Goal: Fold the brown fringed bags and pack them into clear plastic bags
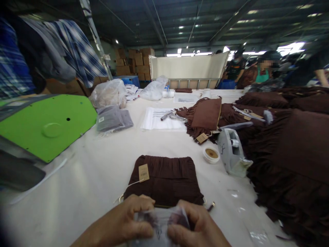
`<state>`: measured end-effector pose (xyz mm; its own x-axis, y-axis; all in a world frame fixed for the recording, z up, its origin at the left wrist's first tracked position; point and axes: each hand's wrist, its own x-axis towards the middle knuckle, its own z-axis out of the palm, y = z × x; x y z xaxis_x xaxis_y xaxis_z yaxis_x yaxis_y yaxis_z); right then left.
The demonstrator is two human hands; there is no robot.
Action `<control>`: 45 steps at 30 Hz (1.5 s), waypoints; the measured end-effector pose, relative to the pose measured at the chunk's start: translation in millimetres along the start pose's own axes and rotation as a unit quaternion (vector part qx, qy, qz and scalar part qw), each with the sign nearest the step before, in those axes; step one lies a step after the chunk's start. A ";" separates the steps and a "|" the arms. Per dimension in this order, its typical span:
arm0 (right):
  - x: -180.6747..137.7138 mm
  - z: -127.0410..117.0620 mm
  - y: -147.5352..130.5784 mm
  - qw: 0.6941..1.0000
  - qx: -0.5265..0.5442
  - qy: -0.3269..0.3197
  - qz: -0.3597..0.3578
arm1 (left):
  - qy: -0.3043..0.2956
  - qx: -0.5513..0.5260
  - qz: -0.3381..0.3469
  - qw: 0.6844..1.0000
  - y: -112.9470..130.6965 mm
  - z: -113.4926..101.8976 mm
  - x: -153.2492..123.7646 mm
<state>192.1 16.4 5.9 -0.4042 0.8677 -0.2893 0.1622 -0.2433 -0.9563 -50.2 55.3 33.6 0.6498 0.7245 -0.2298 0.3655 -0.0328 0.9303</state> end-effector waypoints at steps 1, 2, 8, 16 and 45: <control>4.4 -3.8 1.9 1.000 0.010 0.016 0.009 | 0.024 -0.034 -0.022 0.999 -3.6 -1.7 4.6; 9.2 -7.7 3.5 0.999 0.017 0.024 0.015 | 0.046 -0.063 -0.029 0.997 -6.9 -4.7 10.1; 35.1 -31.7 2.4 0.993 -0.046 0.107 -0.002 | 0.147 0.064 0.011 0.987 -7.4 -29.5 48.9; 66.7 -52.1 7.5 0.845 -0.455 0.280 0.026 | 0.162 0.457 -0.093 0.870 -8.8 -36.8 81.2; 91.2 -182.5 62.7 0.565 -0.690 0.369 -0.263 | 0.134 0.536 0.217 0.805 -90.7 -37.2 96.6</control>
<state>329.6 159.4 -72.7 -0.3205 0.7314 0.6019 0.9471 0.2599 0.1886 -45.4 153.9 -62.4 0.7569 0.6022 0.2537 0.6007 -0.7941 0.0930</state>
